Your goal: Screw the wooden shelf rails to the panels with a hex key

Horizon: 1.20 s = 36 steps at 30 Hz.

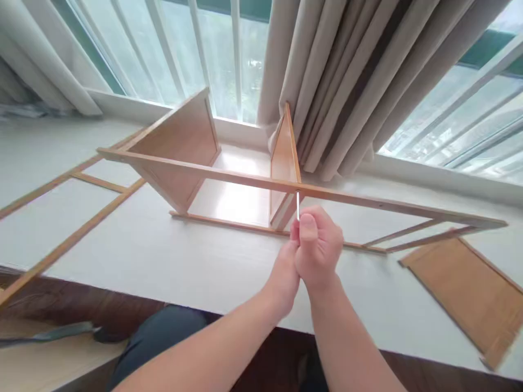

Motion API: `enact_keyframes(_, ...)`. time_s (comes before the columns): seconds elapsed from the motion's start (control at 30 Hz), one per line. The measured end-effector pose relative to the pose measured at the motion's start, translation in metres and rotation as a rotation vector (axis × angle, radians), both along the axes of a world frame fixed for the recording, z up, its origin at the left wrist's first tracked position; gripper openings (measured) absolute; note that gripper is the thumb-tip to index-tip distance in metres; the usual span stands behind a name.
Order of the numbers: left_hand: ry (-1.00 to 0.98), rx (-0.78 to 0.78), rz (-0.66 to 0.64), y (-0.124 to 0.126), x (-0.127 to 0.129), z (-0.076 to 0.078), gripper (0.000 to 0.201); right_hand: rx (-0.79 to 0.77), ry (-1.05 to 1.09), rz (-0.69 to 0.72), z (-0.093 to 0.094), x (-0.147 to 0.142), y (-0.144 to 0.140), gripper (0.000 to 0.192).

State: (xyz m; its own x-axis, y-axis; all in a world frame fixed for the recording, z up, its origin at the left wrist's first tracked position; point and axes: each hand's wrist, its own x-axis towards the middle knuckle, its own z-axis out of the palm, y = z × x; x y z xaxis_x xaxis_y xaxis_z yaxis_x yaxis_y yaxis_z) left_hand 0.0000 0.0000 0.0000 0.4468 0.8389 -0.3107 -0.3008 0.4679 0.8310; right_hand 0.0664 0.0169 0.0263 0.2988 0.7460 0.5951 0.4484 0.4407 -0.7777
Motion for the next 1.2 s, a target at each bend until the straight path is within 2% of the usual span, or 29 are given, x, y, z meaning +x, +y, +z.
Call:
enact_keyframes(0.4, -0.031, 0.037, 0.010, -0.0010, -0.0006, -0.0076, 0.039, 0.004, -0.013, -0.002, -0.0008, 0.0009, -0.0007, 0.033)
enact_keyframes(0.83, -0.034, 0.039, 0.007, 0.0010, -0.0016, -0.0071, 0.038, 0.011, -0.008, -0.001, 0.0007, 0.0009, -0.0009, 0.031)
enact_keyframes(1.1, -0.064, 0.047, 0.008, 0.0001, -0.0027, -0.0052, 0.049, 0.006, -0.011, 0.007, -0.0005, 0.0016, -0.0019, 0.029)
enact_keyframes(1.2, -0.052, 0.042, -0.001, 0.0007, -0.0030, -0.0055, 0.048, 0.017, 0.005, 0.005, 0.0004, 0.0000, -0.0018, 0.029)
